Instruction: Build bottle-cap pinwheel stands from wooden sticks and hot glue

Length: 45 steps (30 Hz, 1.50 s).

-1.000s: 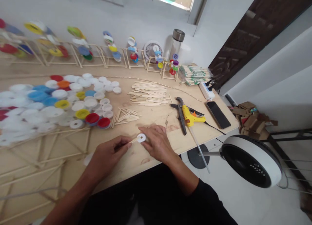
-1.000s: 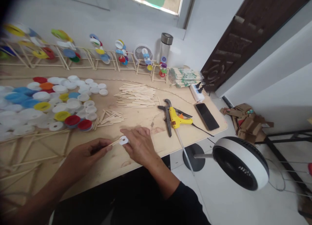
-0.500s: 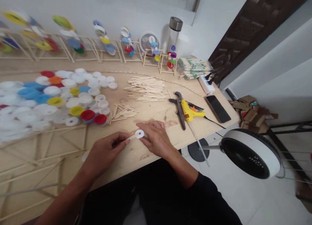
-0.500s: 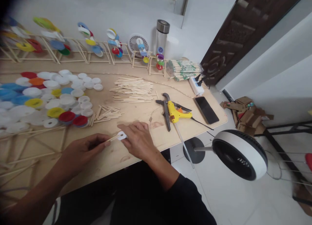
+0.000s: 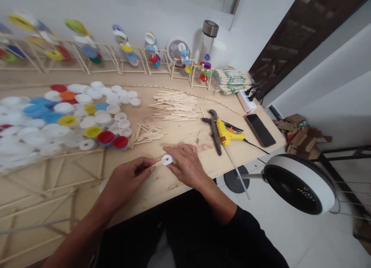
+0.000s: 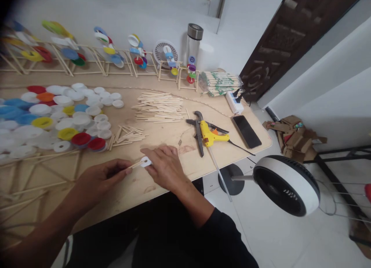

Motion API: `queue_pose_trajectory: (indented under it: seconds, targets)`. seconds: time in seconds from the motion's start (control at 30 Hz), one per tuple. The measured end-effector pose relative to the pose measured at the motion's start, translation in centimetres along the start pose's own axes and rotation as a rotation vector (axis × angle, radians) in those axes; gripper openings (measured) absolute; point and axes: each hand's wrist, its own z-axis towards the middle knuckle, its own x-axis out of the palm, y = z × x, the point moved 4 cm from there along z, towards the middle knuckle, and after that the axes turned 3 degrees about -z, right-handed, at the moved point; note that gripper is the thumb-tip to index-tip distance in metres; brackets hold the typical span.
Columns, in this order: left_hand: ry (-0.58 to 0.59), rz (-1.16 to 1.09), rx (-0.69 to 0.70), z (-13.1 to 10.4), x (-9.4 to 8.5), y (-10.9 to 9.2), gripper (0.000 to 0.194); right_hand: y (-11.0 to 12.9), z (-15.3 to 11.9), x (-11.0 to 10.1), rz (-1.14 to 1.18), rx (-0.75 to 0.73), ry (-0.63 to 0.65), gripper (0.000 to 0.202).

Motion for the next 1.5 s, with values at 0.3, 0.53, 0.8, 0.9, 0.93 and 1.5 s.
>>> queue_pose_trajectory:
  seconds: [0.3,0.53,0.8,0.9,0.93,1.5]
  targets:
    - [-0.011,0.019,-0.003,0.0,-0.1,-0.6,0.037,0.0,0.0,0.0,0.006,0.004,0.006,0.045]
    - [0.001,0.026,0.012,0.3,0.0,-0.2,0.031,-0.1,0.1,0.1,0.022,0.015,0.018,0.047]
    - [-0.012,-0.006,0.008,0.0,-0.2,-0.4,0.036,-0.1,0.0,0.2,0.04,0.016,0.0,0.046]
    - [-0.031,-0.024,0.011,-0.1,-0.3,-0.5,0.035,-0.1,0.0,0.3,0.039,0.014,-0.012,0.047]
    - [-0.034,-0.029,0.012,-0.1,-0.3,-0.5,0.035,-0.1,0.0,0.3,0.039,0.013,-0.015,0.047]
    - [-0.124,0.013,0.03,-0.7,-1.2,-0.3,0.034,0.0,-0.1,0.4,0.038,0.007,-0.026,0.047]
